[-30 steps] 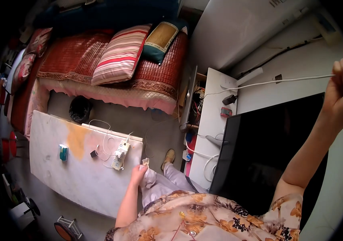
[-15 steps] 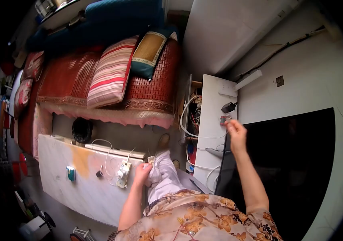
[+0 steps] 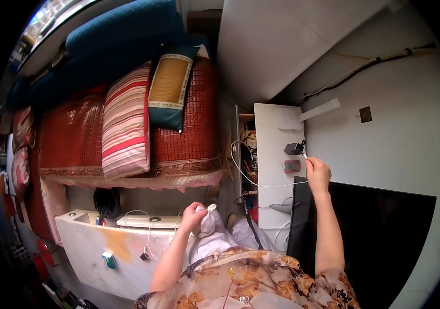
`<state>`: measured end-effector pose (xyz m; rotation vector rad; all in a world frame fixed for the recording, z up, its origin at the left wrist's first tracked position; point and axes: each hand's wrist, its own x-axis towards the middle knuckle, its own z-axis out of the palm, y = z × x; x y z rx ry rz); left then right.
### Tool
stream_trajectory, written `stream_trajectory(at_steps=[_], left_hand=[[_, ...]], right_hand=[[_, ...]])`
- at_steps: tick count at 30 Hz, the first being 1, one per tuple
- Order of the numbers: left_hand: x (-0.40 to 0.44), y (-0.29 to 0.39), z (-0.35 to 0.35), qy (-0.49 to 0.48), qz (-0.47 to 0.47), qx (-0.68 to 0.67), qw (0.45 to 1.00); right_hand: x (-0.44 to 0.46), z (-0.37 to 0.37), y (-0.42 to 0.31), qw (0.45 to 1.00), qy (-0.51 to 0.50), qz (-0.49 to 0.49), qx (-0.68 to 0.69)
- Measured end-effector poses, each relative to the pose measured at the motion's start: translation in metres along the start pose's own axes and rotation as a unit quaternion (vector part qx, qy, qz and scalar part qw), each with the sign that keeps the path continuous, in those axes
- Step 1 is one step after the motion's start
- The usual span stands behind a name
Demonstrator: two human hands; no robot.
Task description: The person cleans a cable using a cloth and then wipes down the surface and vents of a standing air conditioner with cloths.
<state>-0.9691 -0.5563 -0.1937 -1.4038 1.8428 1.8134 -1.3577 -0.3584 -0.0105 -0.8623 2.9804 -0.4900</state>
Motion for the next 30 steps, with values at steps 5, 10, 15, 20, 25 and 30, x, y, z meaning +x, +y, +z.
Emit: stream_trajectory(at_steps=[5,10,15,20,25,30], left_hand=[[0.053,0.049,0.042,-0.123,0.044,0.091,0.987],[0.091,0.084,0.108,-0.202,0.064,0.128,0.969],[0.120,0.106,0.158,-0.244,0.056,0.253,0.935],[0.141,0.085,0.173,-0.300,0.052,0.424,0.853],[0.154,0.071,0.166,-0.294,-0.008,0.438,0.849],[0.159,0.053,0.183,-0.273,0.052,0.417,0.865]], right_hand=[[-0.027,-0.038,-0.001,0.999,0.002,0.018,-0.042],[-0.049,-0.066,0.004,0.961,-0.141,0.203,0.121],[-0.057,-0.072,0.016,0.852,-0.247,0.307,0.345],[-0.051,-0.058,0.041,0.731,-0.259,0.375,0.507],[-0.041,-0.052,0.055,0.621,-0.238,0.376,0.645],[-0.027,-0.055,0.059,0.564,-0.232,0.339,0.716]])
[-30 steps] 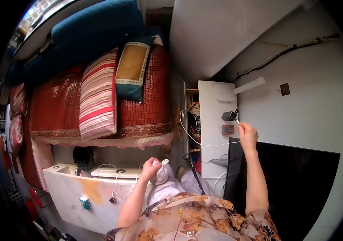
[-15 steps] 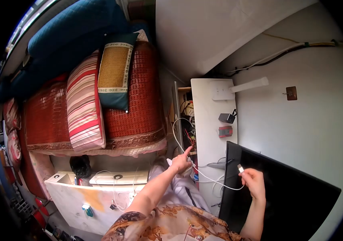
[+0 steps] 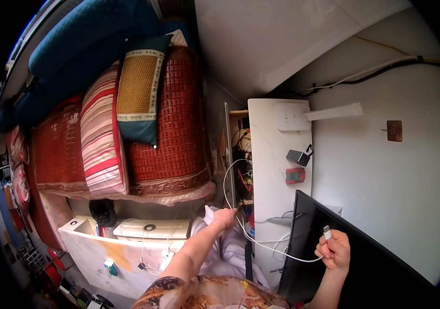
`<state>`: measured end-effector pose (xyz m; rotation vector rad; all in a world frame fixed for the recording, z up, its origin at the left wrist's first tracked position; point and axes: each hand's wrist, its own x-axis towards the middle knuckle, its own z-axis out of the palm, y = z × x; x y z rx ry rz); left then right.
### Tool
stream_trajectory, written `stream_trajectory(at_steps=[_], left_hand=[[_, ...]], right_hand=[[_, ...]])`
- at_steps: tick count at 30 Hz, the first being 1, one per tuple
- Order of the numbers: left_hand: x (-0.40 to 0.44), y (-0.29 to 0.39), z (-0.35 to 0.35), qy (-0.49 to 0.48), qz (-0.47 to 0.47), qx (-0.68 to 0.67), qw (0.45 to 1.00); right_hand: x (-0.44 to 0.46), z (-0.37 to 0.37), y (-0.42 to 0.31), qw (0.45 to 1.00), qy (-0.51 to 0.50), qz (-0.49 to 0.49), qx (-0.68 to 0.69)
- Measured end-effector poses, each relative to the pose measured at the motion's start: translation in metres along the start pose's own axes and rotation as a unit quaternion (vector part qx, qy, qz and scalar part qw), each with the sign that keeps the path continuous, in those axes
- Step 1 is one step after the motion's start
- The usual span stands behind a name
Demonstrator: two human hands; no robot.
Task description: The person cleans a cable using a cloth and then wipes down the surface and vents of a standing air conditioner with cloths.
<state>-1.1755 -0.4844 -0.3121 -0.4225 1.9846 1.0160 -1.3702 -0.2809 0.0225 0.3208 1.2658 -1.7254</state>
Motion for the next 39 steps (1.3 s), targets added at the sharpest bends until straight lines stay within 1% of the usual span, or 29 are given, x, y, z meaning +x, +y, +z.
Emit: stream_trajectory(at_steps=[2,3,4,6,8,10,12,13,15,17,18,19,22,24,25,26,27,28,29,32,33,34,35,36,37,38,39], left_hand=[[0.010,0.007,0.011,0.062,0.000,-0.010,0.998],[0.008,0.015,0.016,0.188,0.073,-0.014,0.979],[0.007,0.028,0.009,0.255,0.137,-0.014,0.957],[0.010,0.052,-0.007,0.298,0.221,0.014,0.928],[0.016,0.067,-0.019,0.314,0.262,0.046,0.911],[0.020,0.073,-0.027,0.311,0.288,0.080,0.902],[0.021,0.069,-0.032,0.288,0.296,0.117,0.903],[0.019,0.066,-0.034,0.290,0.304,0.129,0.898],[0.017,0.060,-0.030,0.264,0.292,0.145,0.908],[0.015,0.050,-0.020,0.236,0.282,0.160,0.916],[0.013,0.046,-0.016,0.233,0.276,0.154,0.920],[0.010,0.042,-0.013,0.230,0.272,0.148,0.923],[0.008,0.033,0.001,0.247,0.272,0.137,0.920],[0.009,0.023,0.007,0.268,0.272,0.135,0.914],[0.005,0.021,0.003,0.243,0.259,0.133,0.926],[0.002,0.018,-0.002,0.250,0.244,0.114,0.930],[-0.003,0.016,-0.009,0.257,0.227,0.095,0.935],[-0.008,0.010,-0.015,0.263,0.207,0.075,0.939],[-0.012,0.001,-0.022,0.263,0.193,0.050,0.944],[-0.025,-0.026,-0.047,0.253,0.094,0.000,0.963],[-0.026,-0.037,-0.055,0.262,0.071,-0.018,0.962],[-0.027,-0.051,-0.062,0.270,0.048,-0.035,0.961],[-0.022,-0.072,-0.062,0.311,0.057,-0.023,0.949],[-0.024,-0.082,-0.073,0.331,0.046,-0.033,0.942],[-0.025,-0.089,-0.084,0.339,0.023,-0.075,0.937],[-0.025,-0.095,-0.095,0.348,-0.001,-0.117,0.930],[-0.026,-0.100,-0.109,0.331,-0.041,-0.151,0.931]], right_hand=[[0.005,0.002,-0.005,1.000,-0.012,-0.004,-0.013],[0.009,0.000,-0.003,0.995,0.031,-0.002,-0.096],[0.019,0.010,-0.003,0.975,0.069,0.012,-0.211],[0.050,-0.008,0.024,0.954,0.079,0.033,-0.288],[0.087,-0.027,0.055,0.942,0.069,0.089,-0.315],[0.127,-0.042,0.093,0.927,0.052,0.063,-0.365],[0.169,-0.076,0.140,0.876,0.022,-0.033,-0.481],[0.187,-0.086,0.157,0.879,0.020,-0.035,-0.475],[0.216,-0.093,0.181,0.885,0.014,-0.038,-0.463],[0.228,-0.065,0.174,0.927,-0.007,0.089,-0.363],[0.232,-0.053,0.173,0.938,-0.018,0.152,-0.310],[0.238,-0.050,0.179,0.934,-0.047,0.138,-0.327],[0.259,-0.050,0.210,0.920,-0.114,0.215,-0.306],[0.268,-0.045,0.230,0.909,-0.111,0.211,-0.342],[0.276,-0.049,0.241,0.898,-0.104,0.187,-0.384],[0.283,-0.052,0.254,0.870,-0.083,0.053,-0.482],[0.288,-0.056,0.265,0.831,-0.022,-0.034,-0.555],[0.289,-0.053,0.269,0.776,0.038,-0.119,-0.618],[0.291,-0.051,0.269,0.791,0.081,-0.085,-0.601],[0.306,-0.072,0.292,0.797,0.140,-0.137,-0.572],[0.311,-0.081,0.298,0.802,0.140,-0.138,-0.564],[0.310,-0.077,0.292,0.812,0.142,-0.132,-0.551],[0.308,-0.073,0.286,0.834,0.155,-0.095,-0.520],[0.306,-0.065,0.275,0.854,0.169,-0.058,-0.488],[0.307,-0.068,0.276,0.852,0.173,-0.073,-0.488],[0.309,-0.076,0.279,0.818,0.173,-0.108,-0.538],[0.306,-0.078,0.273,0.752,0.172,-0.160,-0.616]])
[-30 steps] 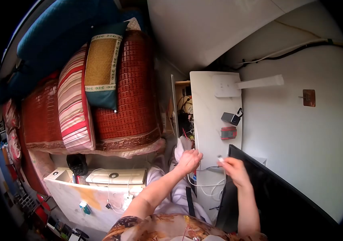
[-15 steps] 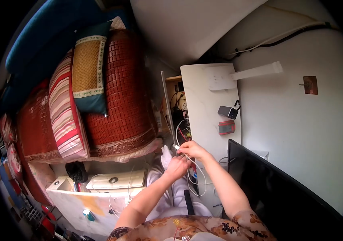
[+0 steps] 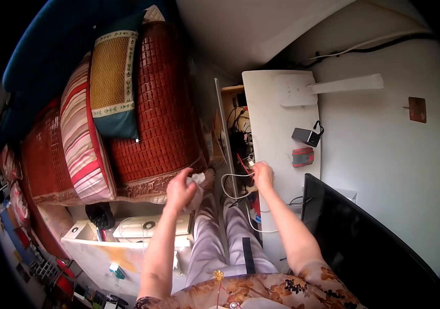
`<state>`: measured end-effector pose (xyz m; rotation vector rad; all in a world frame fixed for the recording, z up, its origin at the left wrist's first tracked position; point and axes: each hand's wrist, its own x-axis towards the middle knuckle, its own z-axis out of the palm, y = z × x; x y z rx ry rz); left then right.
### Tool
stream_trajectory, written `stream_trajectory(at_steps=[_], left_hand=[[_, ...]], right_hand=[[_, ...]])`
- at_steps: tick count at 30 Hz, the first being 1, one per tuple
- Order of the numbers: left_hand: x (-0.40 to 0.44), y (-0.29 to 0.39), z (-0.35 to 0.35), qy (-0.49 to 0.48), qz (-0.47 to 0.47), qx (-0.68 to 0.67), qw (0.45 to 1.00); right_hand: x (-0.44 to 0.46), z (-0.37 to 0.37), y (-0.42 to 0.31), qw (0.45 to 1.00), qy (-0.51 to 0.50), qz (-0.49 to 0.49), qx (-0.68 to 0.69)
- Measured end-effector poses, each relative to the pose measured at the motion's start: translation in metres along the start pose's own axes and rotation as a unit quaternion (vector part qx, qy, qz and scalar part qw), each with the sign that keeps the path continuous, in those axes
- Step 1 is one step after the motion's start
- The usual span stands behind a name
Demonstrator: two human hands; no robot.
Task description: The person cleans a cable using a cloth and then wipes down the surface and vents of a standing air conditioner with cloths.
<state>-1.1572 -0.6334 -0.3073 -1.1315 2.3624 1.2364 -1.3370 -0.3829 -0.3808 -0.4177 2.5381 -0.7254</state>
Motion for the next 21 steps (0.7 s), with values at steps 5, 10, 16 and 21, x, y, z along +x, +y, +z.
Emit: stream_trajectory(at_steps=[5,10,16,21], left_hand=[[0.045,-0.062,-0.010,-0.006,-0.079,-0.297,0.951],[0.062,-0.072,-0.008,-0.043,-0.160,-0.434,0.885],[0.062,-0.076,0.004,0.008,-0.137,-0.420,0.897],[0.062,-0.079,0.009,0.035,-0.136,-0.388,0.911]], right_hand=[[0.019,-0.045,-0.009,0.986,0.060,-0.101,-0.122],[0.019,-0.016,-0.025,0.985,-0.003,-0.125,-0.115],[0.014,0.074,0.007,0.973,-0.114,0.003,-0.199],[0.036,0.113,0.023,0.986,-0.078,0.023,-0.145]])
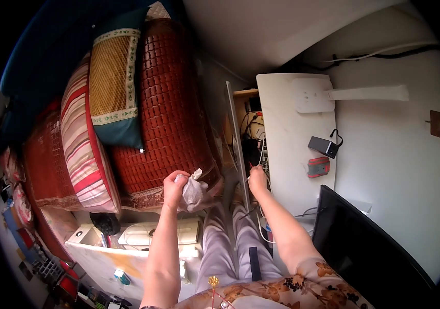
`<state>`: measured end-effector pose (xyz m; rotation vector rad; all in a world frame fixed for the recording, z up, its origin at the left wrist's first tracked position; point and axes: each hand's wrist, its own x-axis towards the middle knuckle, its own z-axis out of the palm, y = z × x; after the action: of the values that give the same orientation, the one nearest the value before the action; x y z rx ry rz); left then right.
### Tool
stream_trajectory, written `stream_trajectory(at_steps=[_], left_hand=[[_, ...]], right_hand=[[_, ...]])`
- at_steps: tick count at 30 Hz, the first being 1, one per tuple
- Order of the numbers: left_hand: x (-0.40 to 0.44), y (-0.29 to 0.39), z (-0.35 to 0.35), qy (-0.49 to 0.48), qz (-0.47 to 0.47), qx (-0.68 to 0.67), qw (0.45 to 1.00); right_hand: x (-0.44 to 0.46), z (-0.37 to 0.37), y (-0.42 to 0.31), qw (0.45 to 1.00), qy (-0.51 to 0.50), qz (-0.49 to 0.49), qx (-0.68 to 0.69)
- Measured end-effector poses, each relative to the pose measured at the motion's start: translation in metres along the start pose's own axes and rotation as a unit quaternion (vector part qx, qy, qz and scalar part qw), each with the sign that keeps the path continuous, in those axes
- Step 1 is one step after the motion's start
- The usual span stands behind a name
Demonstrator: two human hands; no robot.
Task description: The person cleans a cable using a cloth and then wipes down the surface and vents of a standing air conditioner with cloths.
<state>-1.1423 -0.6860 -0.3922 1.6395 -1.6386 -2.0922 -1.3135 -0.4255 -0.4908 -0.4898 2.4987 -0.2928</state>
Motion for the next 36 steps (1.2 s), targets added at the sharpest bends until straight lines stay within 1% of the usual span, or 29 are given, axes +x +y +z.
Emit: stream_trajectory(at_steps=[1,2,3,5,6,7,10,11,14,15,16,18,19,20,22,24,26,28,29,32,33,36], left_hand=[[0.001,-0.002,0.000,-0.001,0.000,-0.007,1.000],[0.002,-0.002,-0.001,-0.003,0.000,-0.014,1.000],[0.002,-0.002,-0.001,-0.004,0.006,-0.007,1.000],[0.003,-0.001,-0.003,-0.005,-0.005,-0.008,1.000],[0.002,0.000,-0.003,-0.006,-0.012,-0.010,1.000],[0.002,-0.001,-0.003,-0.008,-0.012,-0.006,1.000],[0.002,-0.001,-0.003,-0.008,-0.012,0.001,1.000],[0.003,-0.001,-0.003,-0.005,-0.013,0.002,1.000],[0.003,0.001,-0.002,0.001,-0.013,0.008,1.000],[0.003,0.001,-0.003,0.000,-0.011,0.011,1.000],[0.003,0.001,-0.002,-0.001,-0.009,0.014,1.000],[0.003,0.000,-0.002,0.000,-0.010,0.010,1.000],[0.003,0.000,-0.001,0.002,-0.009,0.004,1.000],[0.004,0.001,-0.001,0.004,-0.015,0.007,1.000],[0.003,0.002,0.001,0.009,-0.026,0.007,1.000],[0.006,-0.004,0.001,0.013,-0.016,0.005,1.000],[0.007,-0.006,-0.001,0.022,-0.012,0.003,1.000],[0.007,-0.004,0.002,0.028,-0.015,-0.002,1.000],[0.006,-0.002,0.003,0.030,-0.012,0.009,0.999],[0.006,-0.003,0.004,0.038,-0.027,-0.017,0.999],[0.006,-0.004,0.004,0.042,-0.020,-0.012,0.999],[0.006,-0.008,0.006,0.047,-0.005,-0.001,0.999]], right_hand=[[0.008,0.004,0.002,0.999,0.015,-0.028,0.015],[0.016,0.010,0.002,0.994,0.061,0.016,0.089],[0.034,0.024,0.009,0.980,0.081,0.044,0.174],[0.056,0.020,0.013,0.975,0.105,0.029,0.193],[0.061,0.005,0.008,0.986,0.110,-0.015,0.128],[0.069,0.006,0.007,0.979,0.152,-0.053,0.122],[0.088,-0.004,-0.006,0.979,0.161,-0.053,0.117],[0.096,-0.009,-0.008,0.984,0.126,-0.044,0.119],[0.122,-0.003,-0.009,0.977,0.145,-0.036,0.151],[0.130,0.000,-0.010,0.983,0.140,-0.010,0.115],[0.136,0.002,-0.007,0.986,0.082,0.058,0.133],[0.139,-0.002,-0.010,0.966,-0.036,0.191,0.169],[0.132,0.008,-0.007,0.983,0.058,0.117,0.126],[0.124,0.016,-0.005,0.984,0.155,0.050,0.065],[0.095,-0.003,-0.022,0.986,0.134,0.015,0.100],[0.052,-0.031,-0.044,0.987,0.131,-0.059,0.077],[0.023,-0.008,-0.035,0.964,0.125,-0.212,0.100],[-0.009,-0.035,-0.047,0.972,0.025,-0.172,0.158],[-0.008,-0.039,-0.041,0.974,0.012,-0.180,0.138],[-0.003,-0.061,-0.043,0.979,-0.017,-0.183,0.087],[0.002,-0.064,-0.045,0.979,-0.008,-0.183,0.088],[0.012,-0.070,-0.047,0.977,-0.067,-0.200,0.027]])
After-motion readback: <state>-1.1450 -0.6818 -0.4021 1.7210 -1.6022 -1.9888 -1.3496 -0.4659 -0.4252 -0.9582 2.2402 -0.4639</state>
